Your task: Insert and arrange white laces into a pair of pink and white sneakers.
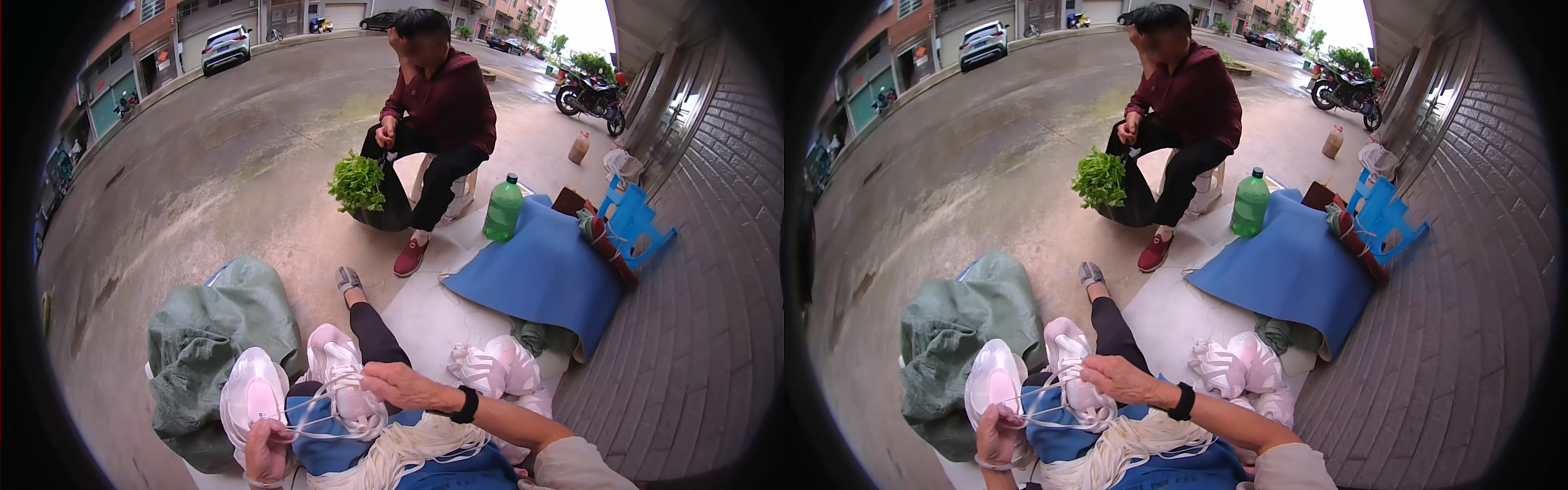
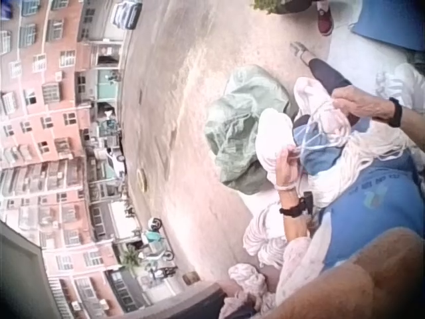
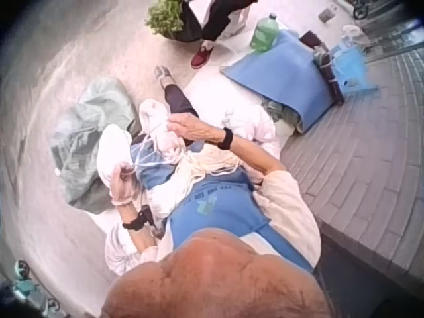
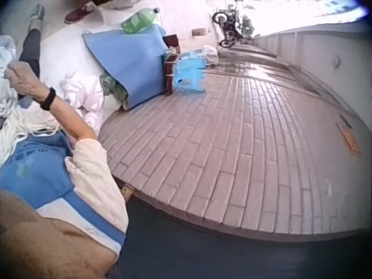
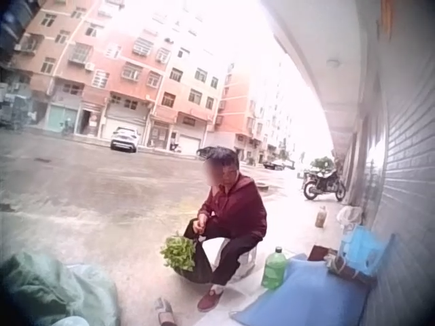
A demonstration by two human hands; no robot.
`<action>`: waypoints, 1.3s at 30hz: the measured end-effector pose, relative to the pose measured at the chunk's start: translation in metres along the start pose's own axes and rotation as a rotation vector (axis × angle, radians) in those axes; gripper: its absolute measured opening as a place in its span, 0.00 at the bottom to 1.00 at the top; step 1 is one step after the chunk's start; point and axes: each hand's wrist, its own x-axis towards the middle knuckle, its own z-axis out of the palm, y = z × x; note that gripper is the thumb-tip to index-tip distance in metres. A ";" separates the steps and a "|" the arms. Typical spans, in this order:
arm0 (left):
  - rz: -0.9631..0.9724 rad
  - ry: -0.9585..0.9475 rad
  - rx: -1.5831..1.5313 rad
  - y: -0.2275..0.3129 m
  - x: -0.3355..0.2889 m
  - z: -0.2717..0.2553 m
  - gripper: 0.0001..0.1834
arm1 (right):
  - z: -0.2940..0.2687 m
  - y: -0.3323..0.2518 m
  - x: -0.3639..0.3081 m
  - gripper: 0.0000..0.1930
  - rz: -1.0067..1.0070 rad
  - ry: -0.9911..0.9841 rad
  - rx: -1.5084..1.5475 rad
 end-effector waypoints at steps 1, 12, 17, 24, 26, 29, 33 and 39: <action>0.067 0.084 -0.048 0.011 -0.005 -0.003 0.14 | -0.014 -0.011 -0.004 0.13 0.104 0.005 0.098; 0.391 0.193 -0.250 0.083 -0.084 -0.141 0.15 | -0.138 -0.010 -0.047 0.10 0.133 0.631 0.606; 0.535 -0.085 -0.359 0.124 -0.106 -0.140 0.14 | -0.185 -0.038 -0.054 0.09 -0.057 0.837 0.509; 0.715 0.346 -0.451 0.122 -0.112 -0.136 0.12 | -0.212 -0.024 -0.061 0.11 -0.114 0.974 0.539; 0.632 0.157 -0.199 0.130 -0.119 -0.129 0.11 | -0.216 -0.019 -0.066 0.11 -0.155 0.918 0.567; 0.573 0.305 0.016 0.106 -0.092 -0.073 0.10 | -0.187 -0.029 -0.068 0.10 -0.121 0.770 0.377; 0.084 0.280 0.143 0.040 -0.059 -0.009 0.14 | -0.091 -0.026 -0.045 0.08 0.128 0.417 -0.119; -0.423 0.121 0.196 -0.056 -0.013 0.077 0.18 | -0.006 0.011 -0.013 0.06 0.075 0.138 -0.185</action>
